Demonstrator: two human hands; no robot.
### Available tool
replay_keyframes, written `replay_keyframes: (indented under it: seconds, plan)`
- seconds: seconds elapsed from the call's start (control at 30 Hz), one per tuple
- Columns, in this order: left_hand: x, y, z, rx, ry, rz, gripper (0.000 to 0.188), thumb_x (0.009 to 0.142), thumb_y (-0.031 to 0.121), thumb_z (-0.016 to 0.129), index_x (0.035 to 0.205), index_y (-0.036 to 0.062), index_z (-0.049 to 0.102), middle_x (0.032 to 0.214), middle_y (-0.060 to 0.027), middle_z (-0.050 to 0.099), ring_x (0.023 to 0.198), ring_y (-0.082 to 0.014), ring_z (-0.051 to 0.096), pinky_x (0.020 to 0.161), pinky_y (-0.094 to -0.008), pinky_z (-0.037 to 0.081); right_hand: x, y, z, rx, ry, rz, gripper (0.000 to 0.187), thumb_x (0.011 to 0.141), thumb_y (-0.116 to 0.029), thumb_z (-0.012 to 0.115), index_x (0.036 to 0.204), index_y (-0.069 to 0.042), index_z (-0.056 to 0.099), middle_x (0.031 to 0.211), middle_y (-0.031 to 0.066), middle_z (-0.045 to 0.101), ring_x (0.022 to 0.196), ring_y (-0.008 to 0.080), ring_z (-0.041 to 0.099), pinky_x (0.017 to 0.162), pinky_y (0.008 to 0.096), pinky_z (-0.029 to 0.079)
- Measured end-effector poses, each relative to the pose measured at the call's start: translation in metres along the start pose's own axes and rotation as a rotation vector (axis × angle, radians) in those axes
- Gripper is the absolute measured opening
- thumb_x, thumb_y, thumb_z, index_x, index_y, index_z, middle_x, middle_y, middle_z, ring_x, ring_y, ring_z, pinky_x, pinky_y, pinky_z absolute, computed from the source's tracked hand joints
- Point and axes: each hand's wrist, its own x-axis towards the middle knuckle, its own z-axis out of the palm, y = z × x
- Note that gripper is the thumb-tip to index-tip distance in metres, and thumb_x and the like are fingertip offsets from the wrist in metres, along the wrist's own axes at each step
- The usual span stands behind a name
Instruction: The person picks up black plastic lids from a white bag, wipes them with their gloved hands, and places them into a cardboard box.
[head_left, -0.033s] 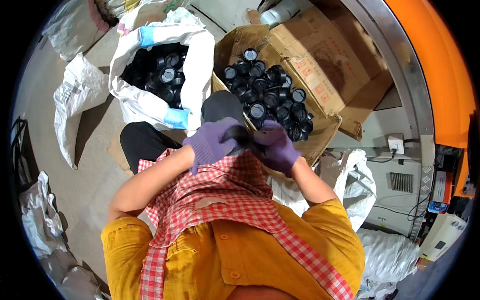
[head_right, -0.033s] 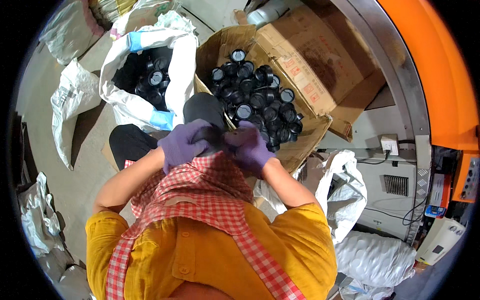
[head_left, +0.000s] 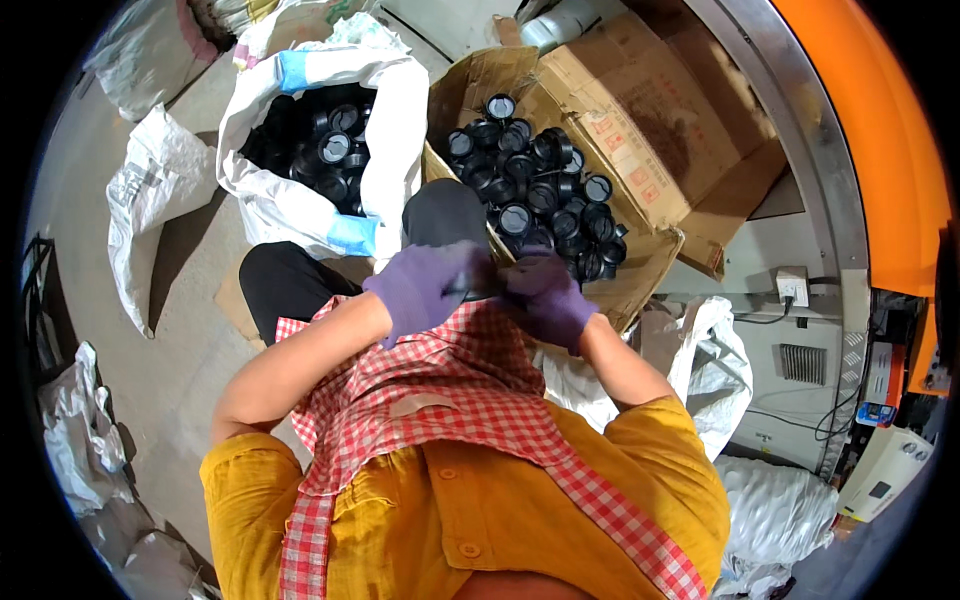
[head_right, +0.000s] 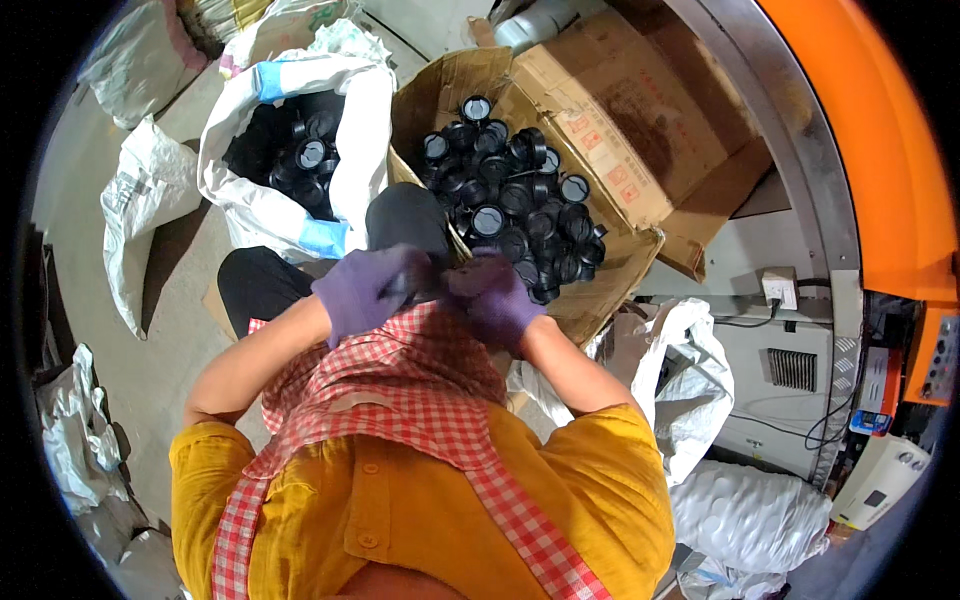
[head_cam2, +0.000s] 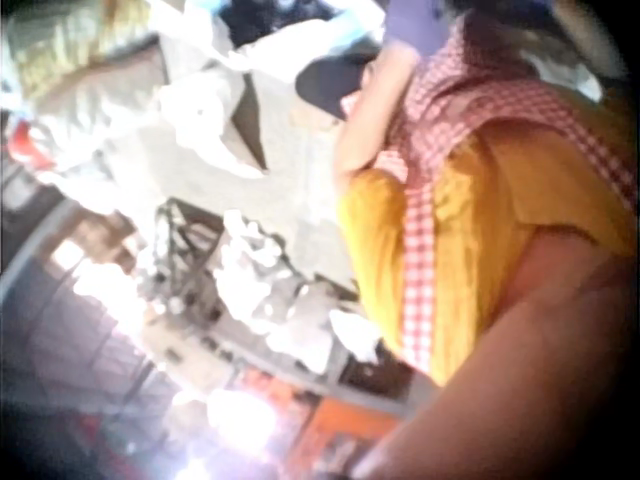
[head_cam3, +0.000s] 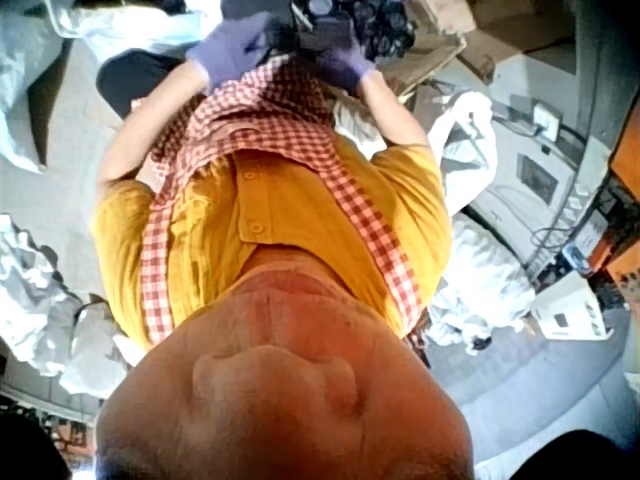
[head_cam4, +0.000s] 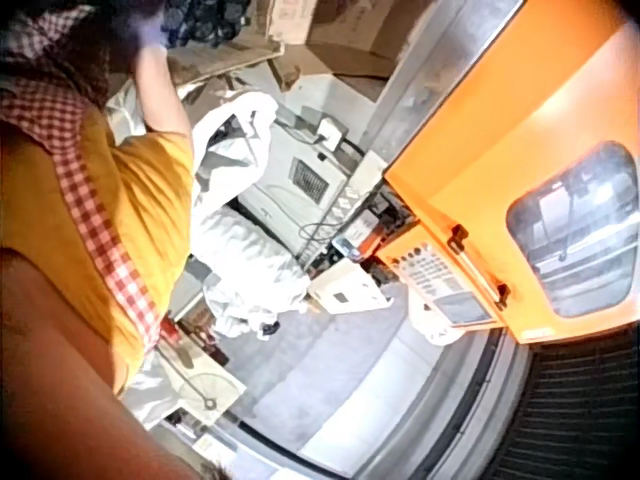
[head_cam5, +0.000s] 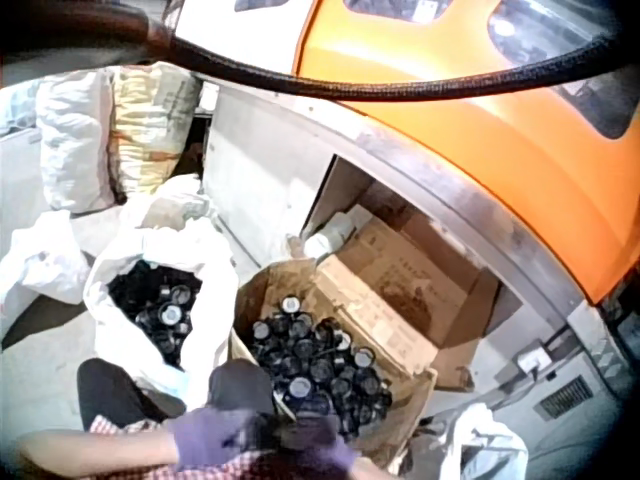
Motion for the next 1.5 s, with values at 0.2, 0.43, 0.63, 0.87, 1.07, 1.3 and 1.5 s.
replay_keyframes:
  seconds: [0.2, 0.43, 0.63, 0.87, 1.07, 1.3, 1.5]
  plan:
    - [-0.029, 0.012, -0.015, 0.338, 0.276, 0.691, 0.038, 0.071, 0.017, 0.064, 0.108, 0.0089, 0.059, 0.106, -0.0163, 0.059, 0.084, -0.0254, 0.063, 0.07, -0.0343, 0.052, -0.013, -0.012, -0.008, 1.055, -0.682, 0.356, 0.029, 0.086, -0.006, 0.059, 0.114, -0.003, 0.059, 0.105, 0.0059, 0.064, 0.092, 0.0107, 0.058, 0.077, 0.0259, 0.049]
    - [-0.069, 0.002, -0.109, -0.354, 0.425, -0.065, 0.031, 0.076, 0.008, 0.062, 0.106, 0.0014, 0.057, 0.107, -0.0179, 0.058, 0.094, -0.0281, 0.061, 0.08, -0.0318, 0.051, -0.045, 0.054, -0.021, 1.203, -0.305, 0.382, 0.025, 0.081, -0.013, 0.06, 0.101, 0.001, 0.06, 0.087, 0.0094, 0.064, 0.08, 0.0134, 0.059, 0.069, 0.0255, 0.048]
    - [0.0, 0.007, 0.004, -1.575, 0.196, -0.229, 0.05, 0.084, 0.017, 0.053, 0.129, -0.001, 0.042, 0.118, -0.0087, 0.055, 0.104, -0.0193, 0.054, 0.094, -0.0295, 0.039, 0.053, -0.014, 0.022, 1.883, 0.677, -0.429, 0.017, 0.089, -0.02, 0.051, 0.085, -0.003, 0.054, 0.085, 0.0113, 0.058, 0.083, 0.0195, 0.056, 0.074, 0.0327, 0.047]
    - [0.032, 0.002, 0.037, -1.236, 0.437, -0.058, 0.048, 0.075, 0.008, 0.06, 0.123, 0.0073, 0.05, 0.118, -0.0136, 0.052, 0.105, -0.0277, 0.054, 0.09, -0.0365, 0.045, 0.052, 0.006, 0.005, 1.031, 0.858, 0.106, 0.017, 0.087, -0.003, 0.048, 0.1, -0.001, 0.057, 0.087, 0.0075, 0.061, 0.081, 0.0134, 0.058, 0.071, 0.0259, 0.046]
    - [0.035, 0.02, 0.014, 0.127, 0.555, 0.197, 0.044, 0.063, 0.001, 0.063, 0.103, 0.016, 0.063, 0.107, -0.0165, 0.056, 0.093, -0.0322, 0.059, 0.076, -0.0372, 0.049, 0.047, 0.154, 0.06, 0.331, 1.068, 0.666, 0.028, 0.079, -0.002, 0.051, 0.102, -0.009, 0.063, 0.098, 0.0146, 0.063, 0.093, 0.0265, 0.06, 0.079, 0.0334, 0.047]
    - [0.036, -0.081, -0.066, 0.515, 0.82, -0.198, 0.062, 0.063, 0.012, 0.071, 0.122, 0.0149, 0.053, 0.13, -0.0228, 0.04, 0.119, -0.0378, 0.042, 0.098, -0.0436, 0.036, -0.015, 0.268, 0.094, 0.161, 0.744, 1.254, 0.038, 0.081, -0.018, 0.057, 0.117, -0.008, 0.053, 0.112, 0.0167, 0.059, 0.104, 0.0343, 0.055, 0.088, 0.0411, 0.043]
    - [0.045, -0.087, -0.021, 0.019, 0.521, -0.159, 0.052, 0.074, 0.017, 0.069, 0.122, 0.0089, 0.052, 0.131, -0.0185, 0.044, 0.12, -0.0334, 0.044, 0.098, -0.0381, 0.038, -0.03, 0.324, 0.159, 0.35, 0.382, 0.981, 0.046, 0.077, -0.03, 0.062, 0.116, -0.005, 0.052, 0.105, 0.0224, 0.061, 0.099, 0.0387, 0.057, 0.083, 0.0433, 0.046]
